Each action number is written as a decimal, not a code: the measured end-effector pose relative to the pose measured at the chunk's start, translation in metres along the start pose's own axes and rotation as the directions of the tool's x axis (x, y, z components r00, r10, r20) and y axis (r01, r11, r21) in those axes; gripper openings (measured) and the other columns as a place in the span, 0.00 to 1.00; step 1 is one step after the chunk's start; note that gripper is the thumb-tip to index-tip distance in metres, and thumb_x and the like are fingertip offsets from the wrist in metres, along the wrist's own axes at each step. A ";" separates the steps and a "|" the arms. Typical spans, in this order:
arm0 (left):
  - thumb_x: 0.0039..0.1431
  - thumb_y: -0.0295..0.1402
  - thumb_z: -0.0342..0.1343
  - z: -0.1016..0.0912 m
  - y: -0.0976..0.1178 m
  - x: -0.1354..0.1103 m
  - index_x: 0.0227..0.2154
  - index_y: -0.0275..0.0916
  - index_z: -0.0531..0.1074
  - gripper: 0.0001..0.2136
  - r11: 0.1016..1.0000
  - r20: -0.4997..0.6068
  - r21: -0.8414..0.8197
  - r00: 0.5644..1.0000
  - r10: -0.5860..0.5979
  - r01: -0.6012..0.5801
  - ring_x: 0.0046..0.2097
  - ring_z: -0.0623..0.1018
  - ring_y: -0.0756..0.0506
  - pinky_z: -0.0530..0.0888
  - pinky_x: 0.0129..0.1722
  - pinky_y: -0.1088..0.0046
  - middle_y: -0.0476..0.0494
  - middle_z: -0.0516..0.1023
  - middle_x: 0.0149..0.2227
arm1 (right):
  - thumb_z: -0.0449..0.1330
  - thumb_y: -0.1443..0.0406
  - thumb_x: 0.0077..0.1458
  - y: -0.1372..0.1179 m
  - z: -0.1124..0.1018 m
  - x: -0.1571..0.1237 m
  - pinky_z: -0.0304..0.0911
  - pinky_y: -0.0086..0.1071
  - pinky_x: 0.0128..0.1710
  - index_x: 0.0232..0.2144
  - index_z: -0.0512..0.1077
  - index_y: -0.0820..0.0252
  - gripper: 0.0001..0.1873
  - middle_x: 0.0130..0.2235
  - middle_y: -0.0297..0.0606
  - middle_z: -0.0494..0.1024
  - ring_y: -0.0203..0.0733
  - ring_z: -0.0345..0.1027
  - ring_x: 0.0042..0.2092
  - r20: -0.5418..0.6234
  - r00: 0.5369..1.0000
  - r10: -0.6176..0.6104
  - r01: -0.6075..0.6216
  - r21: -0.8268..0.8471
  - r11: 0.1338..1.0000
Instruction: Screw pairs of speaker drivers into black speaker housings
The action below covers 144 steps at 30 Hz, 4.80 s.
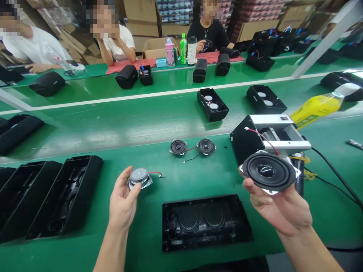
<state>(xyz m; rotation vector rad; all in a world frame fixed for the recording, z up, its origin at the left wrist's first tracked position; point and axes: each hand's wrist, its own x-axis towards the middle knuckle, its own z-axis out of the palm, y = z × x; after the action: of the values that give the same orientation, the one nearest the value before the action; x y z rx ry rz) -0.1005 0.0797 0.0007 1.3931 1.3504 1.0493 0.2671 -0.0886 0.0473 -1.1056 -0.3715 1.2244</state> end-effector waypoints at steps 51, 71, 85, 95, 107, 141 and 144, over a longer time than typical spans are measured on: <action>0.74 0.33 0.49 0.044 0.075 -0.083 0.53 0.39 0.73 0.12 0.305 0.750 0.404 0.503 0.429 -0.862 0.41 0.86 0.42 0.82 0.39 0.66 0.41 0.86 0.46 | 0.61 0.59 0.71 0.027 0.028 -0.055 0.80 0.46 0.51 0.62 0.71 0.60 0.21 0.57 0.46 0.83 0.52 0.81 0.52 0.682 0.711 -0.172 0.652 -0.730 -0.205; 0.64 0.26 0.62 0.049 0.067 -0.076 0.52 0.35 0.75 0.14 0.154 0.839 0.404 0.432 0.329 -0.902 0.42 0.88 0.37 0.86 0.34 0.59 0.38 0.87 0.49 | 0.76 0.57 0.59 0.037 0.043 -0.047 0.62 0.45 0.38 0.55 0.78 0.64 0.27 0.46 0.39 0.85 0.50 0.76 0.42 0.619 0.783 -0.058 0.550 -0.733 -0.400; 0.77 0.39 0.53 0.036 0.051 -0.061 0.55 0.39 0.74 0.13 0.356 0.836 0.256 0.391 0.384 -0.899 0.49 0.87 0.43 0.85 0.45 0.64 0.45 0.86 0.53 | 0.63 0.60 0.71 0.015 0.015 -0.021 0.69 0.44 0.45 0.61 0.71 0.60 0.21 0.56 0.40 0.81 0.50 0.74 0.51 0.744 0.651 0.150 0.754 -0.608 -0.250; 0.74 0.36 0.58 0.036 0.045 -0.060 0.55 0.37 0.76 0.12 0.372 0.832 0.208 0.364 0.419 -0.905 0.50 0.86 0.43 0.84 0.47 0.65 0.43 0.86 0.53 | 0.62 0.57 0.73 0.021 0.007 -0.022 0.61 0.41 0.41 0.60 0.73 0.58 0.19 0.55 0.36 0.82 0.45 0.73 0.49 0.746 0.663 0.066 0.745 -0.647 -0.163; 0.73 0.33 0.60 0.034 0.044 -0.062 0.54 0.38 0.77 0.11 0.372 0.843 0.214 0.363 0.397 -0.903 0.52 0.86 0.42 0.84 0.50 0.65 0.42 0.86 0.53 | 0.61 0.57 0.74 0.022 0.009 -0.022 0.60 0.40 0.40 0.59 0.75 0.59 0.18 0.53 0.39 0.83 0.45 0.73 0.49 0.746 0.664 0.048 0.744 -0.653 -0.140; 0.75 0.35 0.55 0.031 0.048 -0.066 0.56 0.38 0.76 0.13 0.309 0.841 0.240 0.356 0.407 -0.920 0.55 0.85 0.41 0.84 0.50 0.65 0.40 0.83 0.56 | 0.65 0.60 0.71 0.015 0.011 -0.031 0.65 0.44 0.45 0.65 0.70 0.59 0.24 0.60 0.41 0.82 0.48 0.75 0.53 0.756 0.653 0.052 0.753 -0.640 -0.149; 0.73 0.33 0.58 0.019 0.050 -0.071 0.59 0.40 0.76 0.15 0.290 0.802 0.272 0.383 0.458 -0.917 0.57 0.83 0.40 0.82 0.57 0.63 0.41 0.82 0.59 | 0.60 0.62 0.74 -0.014 -0.015 -0.046 0.70 0.44 0.56 0.64 0.73 0.53 0.19 0.61 0.39 0.81 0.47 0.76 0.58 0.671 0.704 -0.235 0.691 -0.723 0.007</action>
<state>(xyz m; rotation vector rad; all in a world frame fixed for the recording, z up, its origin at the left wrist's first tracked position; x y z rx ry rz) -0.0738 0.0085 0.0461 2.8784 0.4899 0.4344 0.2697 -0.1352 0.0663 -1.5620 -1.9472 0.3599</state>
